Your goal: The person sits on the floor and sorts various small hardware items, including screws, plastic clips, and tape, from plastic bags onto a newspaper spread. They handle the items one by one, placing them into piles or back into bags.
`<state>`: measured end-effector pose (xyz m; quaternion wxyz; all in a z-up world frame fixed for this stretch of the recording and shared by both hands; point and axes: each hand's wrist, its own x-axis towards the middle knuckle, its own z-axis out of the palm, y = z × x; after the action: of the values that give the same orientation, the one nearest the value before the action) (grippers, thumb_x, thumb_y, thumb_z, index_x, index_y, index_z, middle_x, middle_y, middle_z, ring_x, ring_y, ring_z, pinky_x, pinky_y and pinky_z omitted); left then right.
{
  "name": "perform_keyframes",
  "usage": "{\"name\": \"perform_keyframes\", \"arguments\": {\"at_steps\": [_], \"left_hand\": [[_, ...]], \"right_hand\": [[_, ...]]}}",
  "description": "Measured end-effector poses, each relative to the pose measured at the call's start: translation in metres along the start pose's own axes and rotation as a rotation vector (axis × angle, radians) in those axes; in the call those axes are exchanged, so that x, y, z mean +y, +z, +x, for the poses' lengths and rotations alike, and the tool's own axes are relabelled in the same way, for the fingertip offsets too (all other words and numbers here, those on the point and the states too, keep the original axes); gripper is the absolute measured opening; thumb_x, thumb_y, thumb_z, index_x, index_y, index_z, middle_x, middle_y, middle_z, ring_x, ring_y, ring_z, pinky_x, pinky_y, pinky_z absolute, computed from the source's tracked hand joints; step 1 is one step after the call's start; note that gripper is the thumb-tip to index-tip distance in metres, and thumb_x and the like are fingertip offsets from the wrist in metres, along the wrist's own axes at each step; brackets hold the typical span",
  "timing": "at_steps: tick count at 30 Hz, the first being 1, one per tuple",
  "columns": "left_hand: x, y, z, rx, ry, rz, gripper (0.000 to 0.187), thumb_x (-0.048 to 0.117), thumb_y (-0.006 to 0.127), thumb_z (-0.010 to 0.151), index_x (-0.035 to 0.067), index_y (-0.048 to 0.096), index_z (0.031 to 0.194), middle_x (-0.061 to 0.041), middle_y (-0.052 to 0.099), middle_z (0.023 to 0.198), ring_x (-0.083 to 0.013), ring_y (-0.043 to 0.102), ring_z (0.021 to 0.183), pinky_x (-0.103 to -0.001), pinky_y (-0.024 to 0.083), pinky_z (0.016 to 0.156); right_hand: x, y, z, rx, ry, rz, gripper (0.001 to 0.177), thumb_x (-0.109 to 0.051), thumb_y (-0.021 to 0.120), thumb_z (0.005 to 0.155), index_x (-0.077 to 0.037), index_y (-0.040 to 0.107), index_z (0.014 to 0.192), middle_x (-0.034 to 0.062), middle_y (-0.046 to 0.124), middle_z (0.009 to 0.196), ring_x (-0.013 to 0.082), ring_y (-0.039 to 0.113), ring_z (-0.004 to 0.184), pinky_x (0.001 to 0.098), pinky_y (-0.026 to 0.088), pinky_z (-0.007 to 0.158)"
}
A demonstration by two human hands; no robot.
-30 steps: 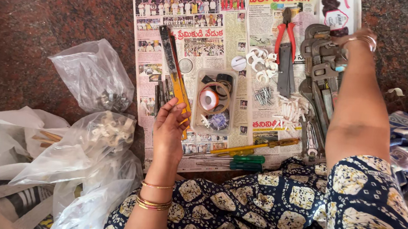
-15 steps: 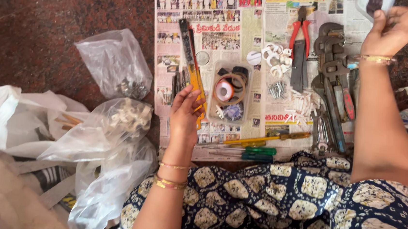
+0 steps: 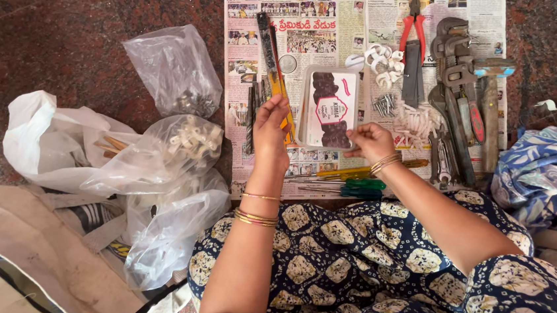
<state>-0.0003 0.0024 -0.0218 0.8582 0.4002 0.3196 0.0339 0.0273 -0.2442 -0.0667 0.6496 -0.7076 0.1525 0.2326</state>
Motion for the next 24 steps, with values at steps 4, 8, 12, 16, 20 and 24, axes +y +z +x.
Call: {"name": "perform_keyframes", "arguments": {"at_steps": [4,8,12,16,20,24], "left_hand": [[-0.007,-0.003,0.006,0.013,0.002,0.054,0.03,0.014,0.06,0.095,0.012,0.062,0.125,0.002,0.067,0.125,-0.009,0.058,0.109,-0.028,0.041,0.086],[-0.027,-0.007,0.02,-0.068,0.1,0.017,0.037,0.009,0.06,0.095,0.004,0.062,0.131,-0.007,0.065,0.133,-0.0166,0.059,0.124,-0.036,0.042,0.109],[-0.046,-0.011,0.021,-0.027,-0.109,0.192,0.054,0.009,0.059,0.089,0.002,0.057,0.142,-0.017,0.06,0.14,-0.0268,0.052,0.134,-0.044,0.035,0.114],[-0.066,-0.014,0.028,-0.045,-0.222,0.314,0.062,0.01,0.061,0.087,0.001,0.05,0.148,-0.021,0.054,0.149,-0.0319,0.043,0.143,-0.045,0.028,0.117],[-0.076,-0.018,0.033,-0.07,-0.232,0.361,0.062,0.013,0.064,0.088,0.002,0.05,0.148,-0.023,0.055,0.15,-0.0359,0.044,0.145,-0.049,0.03,0.12],[-0.07,-0.014,0.03,0.013,-0.423,0.377,0.06,0.018,0.061,0.089,0.011,0.051,0.148,-0.018,0.05,0.153,-0.0399,0.036,0.145,-0.065,0.028,0.114]], "right_hand": [[-0.003,-0.003,0.013,-0.015,0.014,-0.235,0.054,-0.017,0.077,0.09,0.008,0.046,0.126,0.0187,0.071,0.086,0.0267,0.073,0.056,0.0384,0.06,0.049],[-0.021,0.009,0.004,-0.041,-0.014,-0.473,0.076,-0.025,0.072,0.094,0.003,0.028,0.15,0.0177,0.071,0.071,0.0242,0.07,0.051,0.0364,0.058,0.042],[-0.044,0.027,-0.012,-0.053,-0.05,-0.654,0.086,-0.026,0.064,0.096,-0.011,0.012,0.163,0.0132,0.069,0.061,0.0228,0.067,0.044,0.0359,0.053,0.038],[-0.056,0.033,-0.016,-0.053,-0.054,-0.674,0.088,-0.026,0.065,0.097,-0.015,0.01,0.164,0.0119,0.069,0.06,0.0216,0.065,0.043,0.0348,0.052,0.038],[-0.053,0.029,-0.006,-0.072,-0.027,-0.673,0.092,-0.028,0.068,0.095,-0.013,0.009,0.164,0.0114,0.069,0.06,0.0208,0.065,0.043,0.034,0.052,0.038],[-0.032,0.016,0.015,-0.067,-0.027,-0.531,0.096,-0.031,0.074,0.086,-0.009,0.016,0.159,0.0105,0.069,0.061,0.0192,0.063,0.043,0.033,0.049,0.036]]}}
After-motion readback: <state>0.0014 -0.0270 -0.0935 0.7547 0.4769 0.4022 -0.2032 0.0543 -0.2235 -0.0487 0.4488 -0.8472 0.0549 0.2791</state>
